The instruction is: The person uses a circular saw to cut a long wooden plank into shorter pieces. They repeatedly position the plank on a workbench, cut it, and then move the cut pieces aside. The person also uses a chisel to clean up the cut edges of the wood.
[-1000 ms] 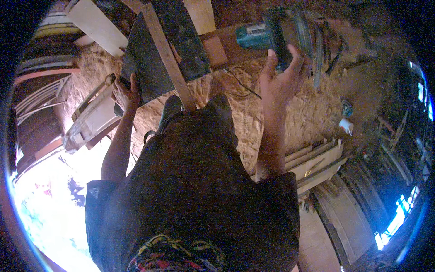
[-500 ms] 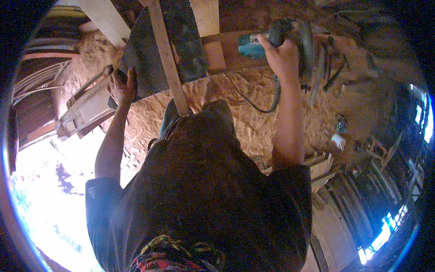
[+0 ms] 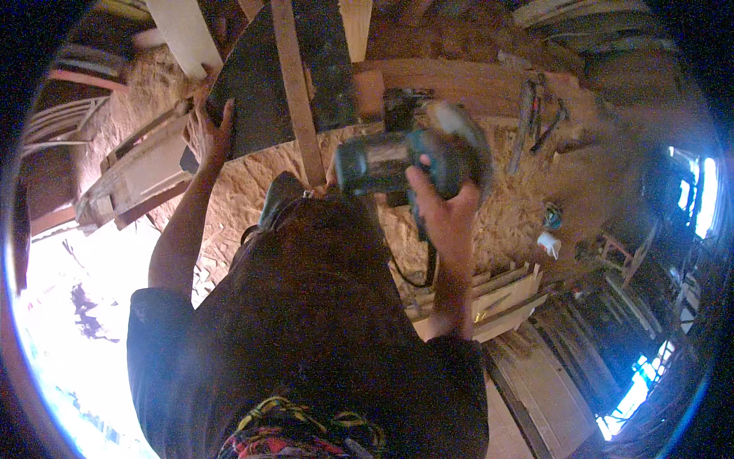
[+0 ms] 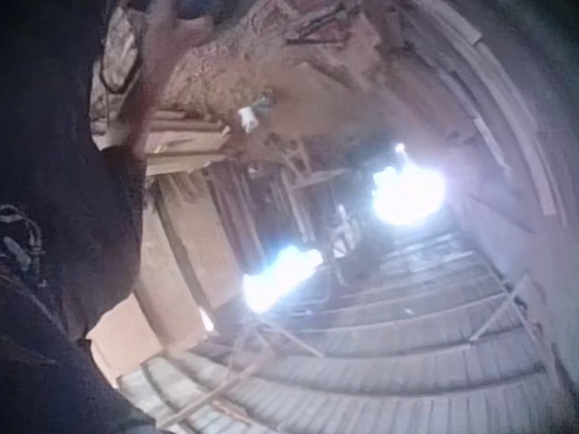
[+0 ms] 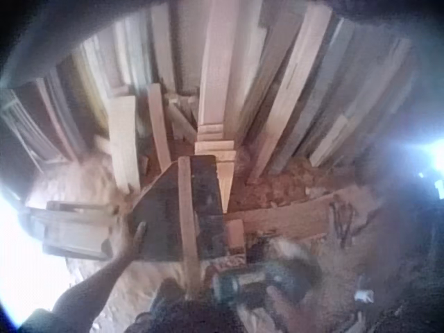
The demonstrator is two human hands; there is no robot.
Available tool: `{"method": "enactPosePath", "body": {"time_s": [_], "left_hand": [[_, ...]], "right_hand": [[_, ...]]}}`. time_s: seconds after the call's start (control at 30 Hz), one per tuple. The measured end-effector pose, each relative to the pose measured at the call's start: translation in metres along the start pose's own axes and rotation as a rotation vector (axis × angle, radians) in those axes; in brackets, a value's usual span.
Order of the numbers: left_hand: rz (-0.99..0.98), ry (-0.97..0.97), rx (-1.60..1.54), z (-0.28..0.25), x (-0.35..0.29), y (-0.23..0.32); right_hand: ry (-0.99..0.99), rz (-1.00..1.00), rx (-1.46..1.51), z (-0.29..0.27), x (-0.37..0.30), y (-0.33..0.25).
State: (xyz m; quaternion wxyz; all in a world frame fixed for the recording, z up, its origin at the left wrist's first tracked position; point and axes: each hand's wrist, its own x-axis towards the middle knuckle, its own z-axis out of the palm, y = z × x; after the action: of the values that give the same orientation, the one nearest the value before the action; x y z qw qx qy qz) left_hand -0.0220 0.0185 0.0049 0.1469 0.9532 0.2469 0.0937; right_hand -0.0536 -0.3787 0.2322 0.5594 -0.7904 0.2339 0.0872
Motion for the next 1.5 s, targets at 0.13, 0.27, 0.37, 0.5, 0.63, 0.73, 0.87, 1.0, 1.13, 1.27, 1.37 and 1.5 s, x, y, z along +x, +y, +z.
{"method": "enactPosePath", "body": {"time_s": [0.13,0.27,0.37,0.5,0.63,0.73,0.87,1.0,1.13,1.27,1.37,1.5], "left_hand": [[0.024,-0.027,-0.018,-0.004,0.001,0.005],[0.057,-0.012,0.002,-0.003,0.002,0.000],[0.036,-0.024,0.006,0.001,0.002,0.002],[0.024,-0.061,0.020,-0.001,-0.001,0.005],[0.057,-0.006,0.013,0.002,0.000,0.001],[0.043,-0.038,0.012,0.000,-0.002,0.004],[-0.015,-0.126,0.067,-0.007,-0.003,0.010],[0.031,-0.081,0.030,-0.003,-0.002,0.003],[0.027,-0.084,0.060,-0.003,-0.001,0.005],[0.027,-0.115,0.074,-0.005,-0.001,0.006],[0.040,-0.098,0.097,-0.004,-0.001,0.004],[0.033,-0.131,0.084,-0.003,-0.001,0.005]], "right_hand": [[-0.118,-0.074,-0.083,0.033,-0.024,0.024],[-0.211,-0.160,-0.132,0.068,-0.033,0.032],[-0.299,-0.117,-0.125,0.088,-0.030,0.017],[-0.330,0.013,-0.011,0.100,-0.031,0.005],[-0.350,0.060,-0.016,0.102,-0.031,-0.003],[-0.370,0.026,-0.049,0.105,-0.019,-0.002],[-0.383,0.066,-0.020,0.112,-0.008,-0.012],[-0.386,0.043,0.017,0.118,0.002,-0.020],[-0.383,0.094,0.037,0.125,0.009,-0.031],[-0.374,0.080,0.055,0.128,0.012,-0.032],[-0.381,0.068,0.046,0.130,0.017,-0.033],[-0.388,0.016,0.029,0.133,0.027,-0.035]]}}
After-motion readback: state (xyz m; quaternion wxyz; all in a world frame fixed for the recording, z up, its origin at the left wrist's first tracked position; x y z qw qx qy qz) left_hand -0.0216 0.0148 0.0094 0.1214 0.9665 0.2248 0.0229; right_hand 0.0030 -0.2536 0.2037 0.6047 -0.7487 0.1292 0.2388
